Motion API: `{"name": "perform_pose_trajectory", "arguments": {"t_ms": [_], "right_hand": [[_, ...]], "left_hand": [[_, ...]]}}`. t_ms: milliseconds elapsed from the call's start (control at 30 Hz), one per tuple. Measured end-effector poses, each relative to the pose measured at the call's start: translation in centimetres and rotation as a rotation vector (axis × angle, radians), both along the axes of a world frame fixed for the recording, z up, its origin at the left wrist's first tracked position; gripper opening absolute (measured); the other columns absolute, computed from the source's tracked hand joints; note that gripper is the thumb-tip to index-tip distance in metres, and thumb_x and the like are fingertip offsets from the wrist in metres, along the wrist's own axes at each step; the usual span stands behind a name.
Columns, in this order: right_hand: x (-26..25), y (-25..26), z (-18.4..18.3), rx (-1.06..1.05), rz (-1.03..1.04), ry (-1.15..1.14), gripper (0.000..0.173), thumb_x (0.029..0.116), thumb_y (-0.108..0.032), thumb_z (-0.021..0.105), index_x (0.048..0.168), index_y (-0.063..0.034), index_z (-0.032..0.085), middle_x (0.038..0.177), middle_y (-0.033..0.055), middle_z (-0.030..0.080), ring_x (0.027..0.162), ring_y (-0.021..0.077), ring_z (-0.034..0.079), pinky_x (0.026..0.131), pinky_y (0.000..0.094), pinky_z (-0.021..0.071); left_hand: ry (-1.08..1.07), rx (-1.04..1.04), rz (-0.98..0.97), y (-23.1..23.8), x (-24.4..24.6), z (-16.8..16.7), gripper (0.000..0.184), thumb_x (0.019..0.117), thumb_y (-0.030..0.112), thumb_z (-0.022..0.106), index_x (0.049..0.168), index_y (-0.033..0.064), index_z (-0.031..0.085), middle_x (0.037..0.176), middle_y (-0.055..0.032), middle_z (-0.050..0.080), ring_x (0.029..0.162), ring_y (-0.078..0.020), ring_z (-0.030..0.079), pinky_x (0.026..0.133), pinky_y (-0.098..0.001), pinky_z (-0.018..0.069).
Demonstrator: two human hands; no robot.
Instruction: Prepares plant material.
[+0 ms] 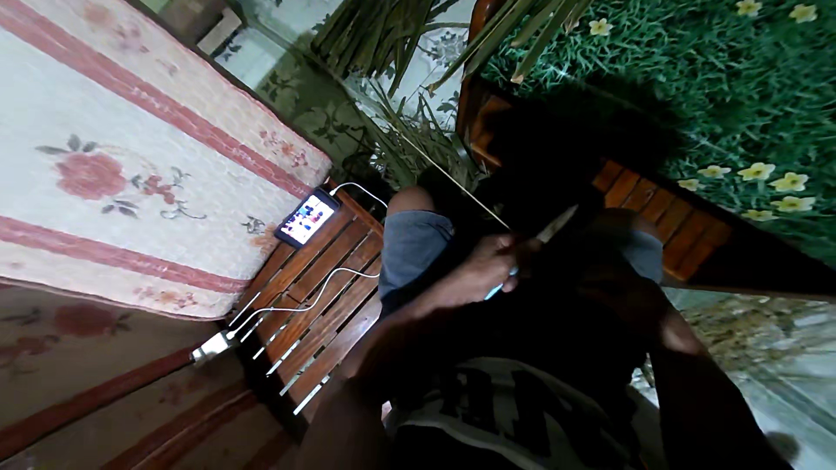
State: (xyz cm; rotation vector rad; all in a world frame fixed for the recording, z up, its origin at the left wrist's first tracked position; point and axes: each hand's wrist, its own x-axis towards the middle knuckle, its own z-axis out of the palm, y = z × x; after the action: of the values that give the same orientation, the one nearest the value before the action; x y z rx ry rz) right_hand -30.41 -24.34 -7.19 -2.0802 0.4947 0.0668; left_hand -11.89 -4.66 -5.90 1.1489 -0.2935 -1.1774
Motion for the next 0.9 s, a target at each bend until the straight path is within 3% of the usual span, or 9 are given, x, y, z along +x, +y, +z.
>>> {"name": "perform_pose_trajectory", "arguments": {"t_ms": [100,200,333,467,567,700,767,833,900], "right_hand": [[-2.4,-2.0,-0.6,-0.041,0.010,-0.009,0.022,0.0910,-0.022,0.064,0.097,-0.0021,0.073,0.093,0.0057,0.071,0.082,0.0075,0.065,0.077,0.0311,0.0557],[-7.8,-6.1,-2.9,0.056,-0.089,-0.027,0.021,0.0893,-0.028,0.067,0.091,-0.0075,0.073,0.087,-0.0036,0.069,0.069,-0.0028,0.060,0.063,0.0184,0.0529],[-14.1,-10.0,-2.9,0.157,-0.265,0.175,0.007,0.0852,-0.014,0.065,0.088,-0.0086,0.069,0.075,-0.0055,0.063,0.059,0.0013,0.053,0.053,0.0224,0.0464],[-17.0,-11.3,-3.0,0.189,-0.245,0.115,0.008,0.0869,-0.021,0.064,0.084,-0.0178,0.071,0.072,-0.0099,0.062,0.056,-0.0001,0.051,0.051,0.0209,0.0432],[-14.5,-9.9,-2.3,0.175,-0.261,0.047,0.013,0.0878,-0.024,0.064,0.089,-0.0148,0.073,0.080,-0.0088,0.065,0.061,-0.0017,0.054,0.055,0.0186,0.0463],[-6.2,-5.6,0.9,0.113,-0.116,0.032,0.022,0.0933,-0.020,0.064,0.103,-0.0017,0.070,0.080,-0.0009,0.065,0.064,0.0013,0.056,0.061,0.0234,0.0510],[-1.3,-2.5,2.8,0.111,-0.072,0.060,0.023,0.0960,-0.017,0.066,0.111,-0.0009,0.070,0.090,0.0030,0.068,0.070,0.0046,0.060,0.067,0.0263,0.0544],[2.7,-0.4,4.3,0.101,0.017,0.150,0.025,0.1003,-0.021,0.064,0.118,-0.0039,0.070,0.104,0.0066,0.071,0.089,0.0109,0.066,0.084,0.0324,0.0558],[4.3,0.5,3.4,0.088,0.060,0.124,0.025,0.1009,-0.025,0.064,0.118,-0.0085,0.070,0.100,0.0056,0.071,0.081,0.0119,0.067,0.076,0.0340,0.0583]], "left_hand": [[-0.050,0.047,0.025,1.6,3.0,1.6,0.021,0.1092,0.015,0.044,0.109,0.0038,0.061,0.065,0.0046,0.056,0.049,-0.0005,0.050,0.046,-0.0142,0.0436],[-0.159,0.035,0.198,4.9,9.7,3.4,0.032,0.1109,0.019,0.039,0.124,0.0028,0.064,0.065,0.0057,0.055,0.045,-0.0004,0.047,0.042,-0.0147,0.0431],[-0.349,0.066,0.428,9.5,19.2,6.6,0.036,0.1128,0.030,0.031,0.120,0.0119,0.061,0.063,0.0092,0.053,0.045,-0.0007,0.046,0.042,-0.0161,0.0440],[-0.412,-0.018,0.821,11.7,24.2,9.5,0.038,0.1134,0.038,0.028,0.116,0.0171,0.059,0.062,0.0091,0.052,0.044,-0.0030,0.046,0.043,-0.0190,0.0455],[-0.402,-0.180,0.799,10.5,20.3,9.7,0.040,0.1130,0.042,0.023,0.112,0.0229,0.058,0.059,0.0124,0.052,0.043,-0.0003,0.047,0.042,-0.0171,0.0450],[-0.272,-0.204,0.149,5.8,7.3,2.9,0.039,0.0981,0.046,0.064,0.125,0.0169,0.067,0.063,0.0043,0.062,0.047,-0.0048,0.055,0.045,-0.0219,0.0501],[-0.278,-0.110,-0.138,2.3,1.7,0.8,0.049,0.1008,0.029,0.060,0.143,0.0056,0.052,0.071,0.0017,0.064,0.053,-0.0061,0.056,0.049,-0.0227,0.0505],[-0.225,-0.102,-0.184,0.2,-1.1,0.6,0.034,0.1044,0.016,0.053,0.135,0.0023,0.055,0.071,0.0025,0.060,0.052,-0.0049,0.053,0.048,-0.0211,0.0482],[-0.186,-0.094,-0.071,0.2,-0.3,1.1,0.020,0.1044,0.015,0.049,0.115,0.0050,0.063,0.066,0.0064,0.060,0.051,-0.0011,0.053,0.048,-0.0179,0.0475]]}}
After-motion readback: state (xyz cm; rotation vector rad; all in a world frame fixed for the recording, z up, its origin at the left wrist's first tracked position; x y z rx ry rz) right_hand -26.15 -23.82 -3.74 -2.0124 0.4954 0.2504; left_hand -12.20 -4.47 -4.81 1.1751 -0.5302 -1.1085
